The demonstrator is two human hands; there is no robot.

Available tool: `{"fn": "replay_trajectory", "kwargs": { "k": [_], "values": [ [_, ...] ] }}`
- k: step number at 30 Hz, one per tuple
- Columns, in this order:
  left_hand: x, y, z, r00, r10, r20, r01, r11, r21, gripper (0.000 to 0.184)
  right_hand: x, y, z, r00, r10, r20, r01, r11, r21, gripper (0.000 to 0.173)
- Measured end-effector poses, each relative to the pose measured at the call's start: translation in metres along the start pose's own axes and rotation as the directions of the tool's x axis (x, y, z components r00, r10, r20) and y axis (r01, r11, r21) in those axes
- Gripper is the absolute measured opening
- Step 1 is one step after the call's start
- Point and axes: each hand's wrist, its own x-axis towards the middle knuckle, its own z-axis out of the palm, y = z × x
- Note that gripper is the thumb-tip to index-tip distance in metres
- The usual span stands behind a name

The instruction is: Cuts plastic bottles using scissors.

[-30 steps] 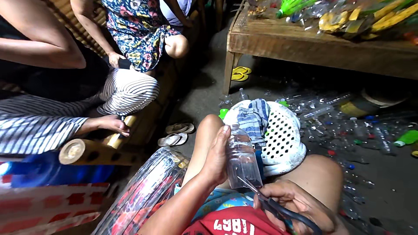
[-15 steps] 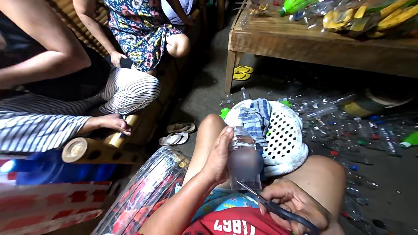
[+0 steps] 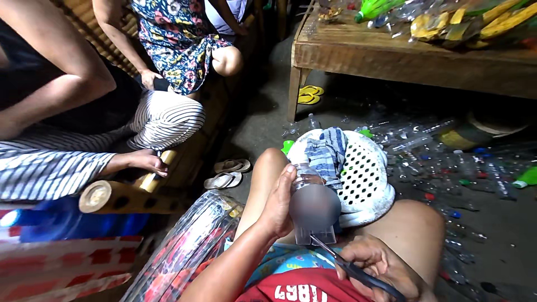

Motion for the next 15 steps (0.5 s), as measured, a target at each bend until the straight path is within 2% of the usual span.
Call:
{"fn": "replay_trajectory", "kwargs": {
  "k": [11, 15],
  "values": [
    [0.003, -0.003, -0.004, 0.981, 0.183, -0.070, -0.181, 0.983, 0.033, 0.041, -0.009, 0.015, 0.024, 0.987, -0.037, -0.159, 0.057, 0.990, 0.128, 0.033],
    [0.001, -0.004, -0.006, 0.973, 0.224, -0.047, -0.222, 0.974, 0.051, 0.042, -0.011, 0.018, 0.031, 0.980, -0.022, -0.198, 0.043, 0.994, 0.101, 0.031]
  ]
}}
